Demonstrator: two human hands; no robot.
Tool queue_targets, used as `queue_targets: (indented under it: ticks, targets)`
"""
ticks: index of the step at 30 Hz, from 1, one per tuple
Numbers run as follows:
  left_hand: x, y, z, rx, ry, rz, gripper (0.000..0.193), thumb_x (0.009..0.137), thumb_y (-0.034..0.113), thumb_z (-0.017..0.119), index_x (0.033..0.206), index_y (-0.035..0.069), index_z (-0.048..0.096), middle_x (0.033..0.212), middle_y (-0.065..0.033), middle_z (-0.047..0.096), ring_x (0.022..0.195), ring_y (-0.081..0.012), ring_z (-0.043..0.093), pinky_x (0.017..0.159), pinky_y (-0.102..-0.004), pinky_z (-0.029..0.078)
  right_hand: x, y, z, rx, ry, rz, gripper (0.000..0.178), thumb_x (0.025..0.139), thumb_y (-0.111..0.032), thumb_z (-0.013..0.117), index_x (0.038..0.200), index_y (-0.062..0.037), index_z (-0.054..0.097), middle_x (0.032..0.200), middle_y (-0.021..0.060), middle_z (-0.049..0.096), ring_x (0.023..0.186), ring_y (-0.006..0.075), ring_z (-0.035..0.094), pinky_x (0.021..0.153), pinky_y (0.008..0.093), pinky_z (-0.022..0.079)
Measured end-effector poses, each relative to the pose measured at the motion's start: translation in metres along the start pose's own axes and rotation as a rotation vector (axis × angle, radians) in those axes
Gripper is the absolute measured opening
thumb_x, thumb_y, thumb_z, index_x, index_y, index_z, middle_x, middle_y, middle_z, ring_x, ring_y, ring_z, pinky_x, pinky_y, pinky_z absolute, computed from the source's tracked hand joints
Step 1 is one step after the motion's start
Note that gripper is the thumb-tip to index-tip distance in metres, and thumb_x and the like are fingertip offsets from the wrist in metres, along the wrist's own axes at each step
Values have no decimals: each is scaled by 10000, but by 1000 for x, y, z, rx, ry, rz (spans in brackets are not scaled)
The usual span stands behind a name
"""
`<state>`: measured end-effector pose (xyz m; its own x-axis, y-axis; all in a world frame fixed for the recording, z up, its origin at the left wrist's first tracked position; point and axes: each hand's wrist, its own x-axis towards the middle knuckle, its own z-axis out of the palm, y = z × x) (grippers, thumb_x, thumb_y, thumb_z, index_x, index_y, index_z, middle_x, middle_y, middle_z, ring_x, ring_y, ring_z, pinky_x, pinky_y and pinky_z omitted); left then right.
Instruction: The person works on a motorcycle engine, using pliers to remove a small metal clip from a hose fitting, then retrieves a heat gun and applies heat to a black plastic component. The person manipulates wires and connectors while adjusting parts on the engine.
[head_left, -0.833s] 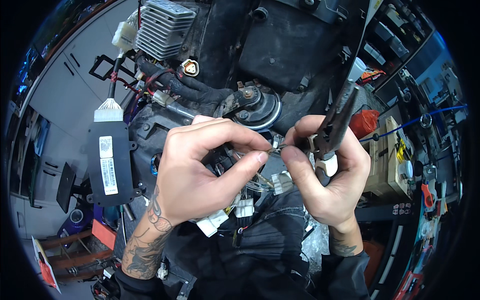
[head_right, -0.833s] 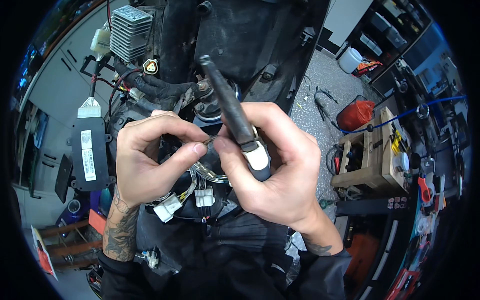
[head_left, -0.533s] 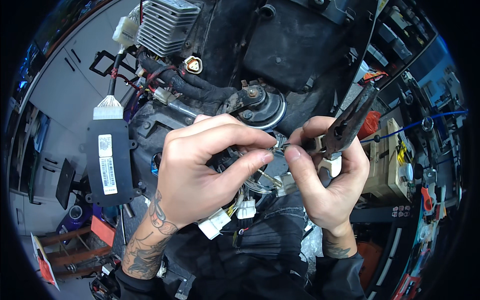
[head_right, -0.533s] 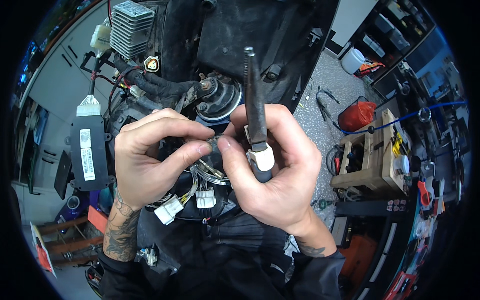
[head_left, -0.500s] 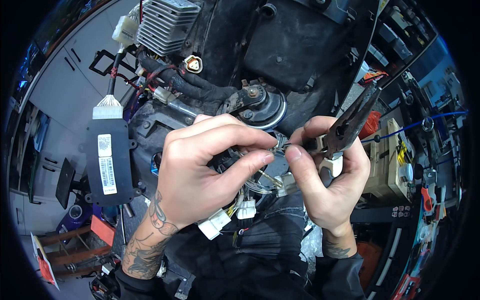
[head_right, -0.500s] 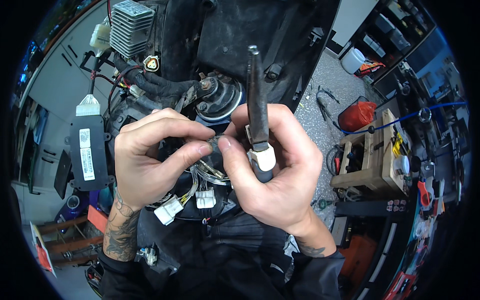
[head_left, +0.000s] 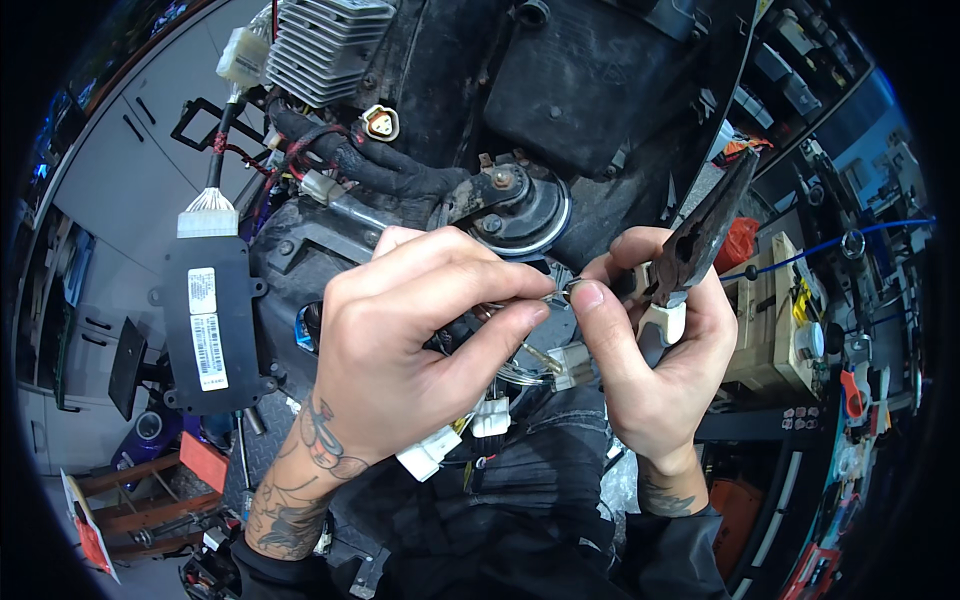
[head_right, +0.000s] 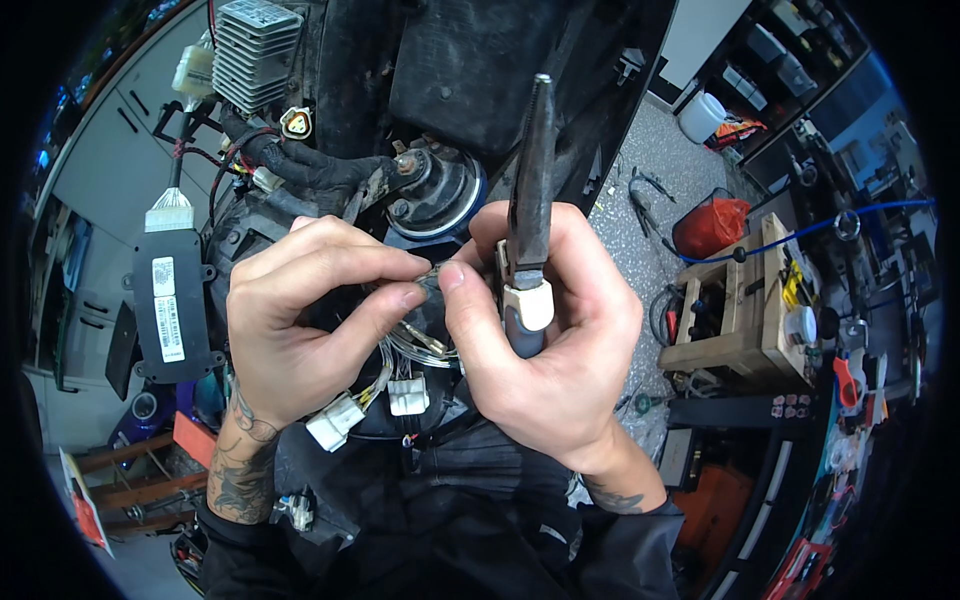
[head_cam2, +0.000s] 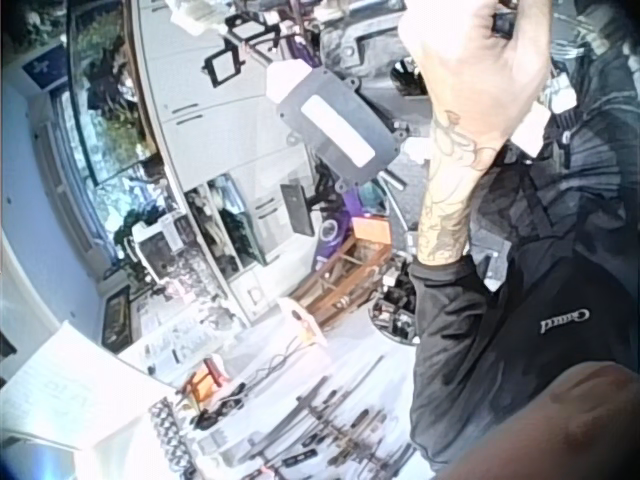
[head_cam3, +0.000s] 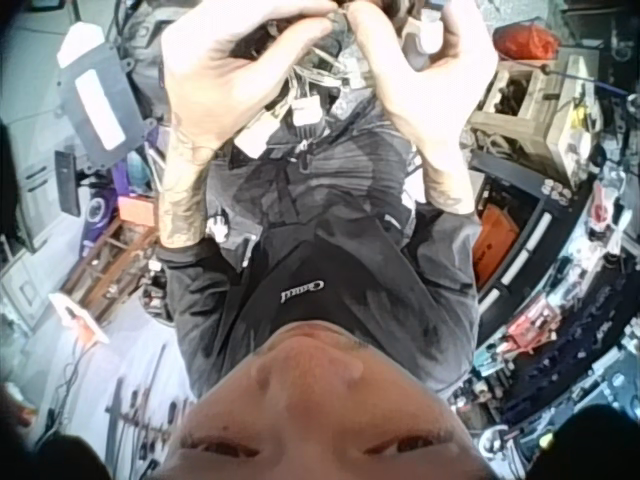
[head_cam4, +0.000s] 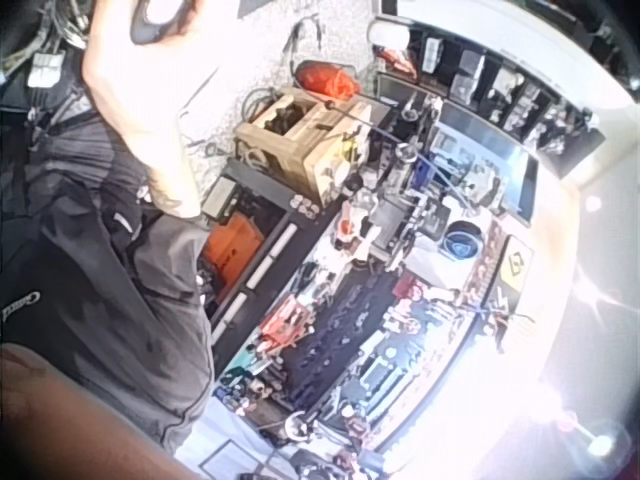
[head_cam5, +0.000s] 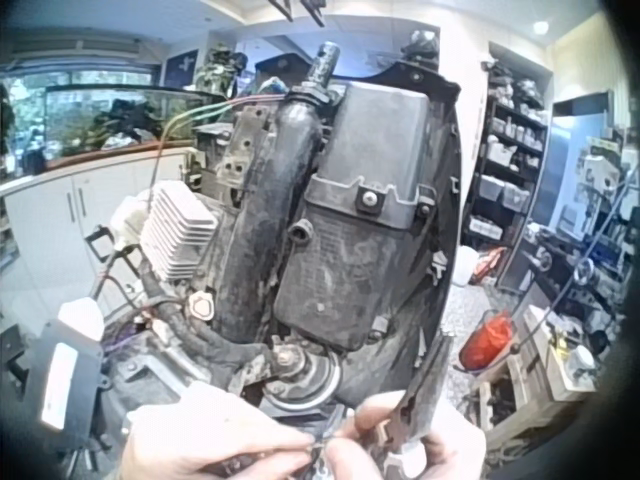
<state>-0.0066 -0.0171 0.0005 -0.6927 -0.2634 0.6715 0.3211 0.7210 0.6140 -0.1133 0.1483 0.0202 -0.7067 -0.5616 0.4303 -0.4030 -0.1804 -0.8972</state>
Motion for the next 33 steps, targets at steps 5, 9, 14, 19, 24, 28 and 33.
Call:
queue_targets:
  ticks: [5,9,14,19,24,28,33]
  targets:
    - [-1,3,2,77,17,28,222,787,5,922,992,36,843,883,-76,802,770,-186,727,745,-318,499,-3,1,2,-30,33,-26,224,931,90,760,1115,19,653,902,35,689,803,59,667,695,221,526]
    - [-2,3,2,102,1,35,221,783,28,931,987,45,848,865,-64,796,761,-184,713,749,-322,493,-3,11,-3,-89,-13,-79,295,952,30,788,1208,7,645,964,74,746,783,47,637,699,204,492]
    - [0,4,3,83,-7,-5,220,785,41,930,991,51,854,837,-52,782,738,-173,688,747,-312,482,-2,6,-2,-44,14,-48,221,937,90,756,1116,14,651,901,24,677,792,48,643,691,214,516]
    - [-1,2,2,66,-16,-25,212,789,40,925,990,49,855,827,-45,775,733,-168,680,740,-310,476,-1,11,-1,-59,1,-79,231,938,83,764,1127,12,653,903,24,679,795,47,640,700,214,515]
    - [2,5,1,74,-23,-21,198,787,32,923,967,47,844,825,-50,775,733,-169,682,748,-310,470,-1,7,-3,-64,-18,-72,245,933,82,772,1139,22,653,910,34,690,809,61,665,708,218,531]
    - [-1,3,1,89,-6,-16,181,789,9,911,950,39,834,827,-55,776,734,-170,685,754,-314,468,-1,10,-3,-42,-50,-76,281,934,69,777,1187,48,658,955,64,722,848,87,699,744,236,560]
    - [-1,3,0,36,30,-55,156,797,-10,897,936,19,832,825,-65,776,742,-165,689,753,-315,469,-5,6,-8,-77,-41,-115,395,902,45,799,1275,80,674,1019,114,758,900,136,729,824,272,584]
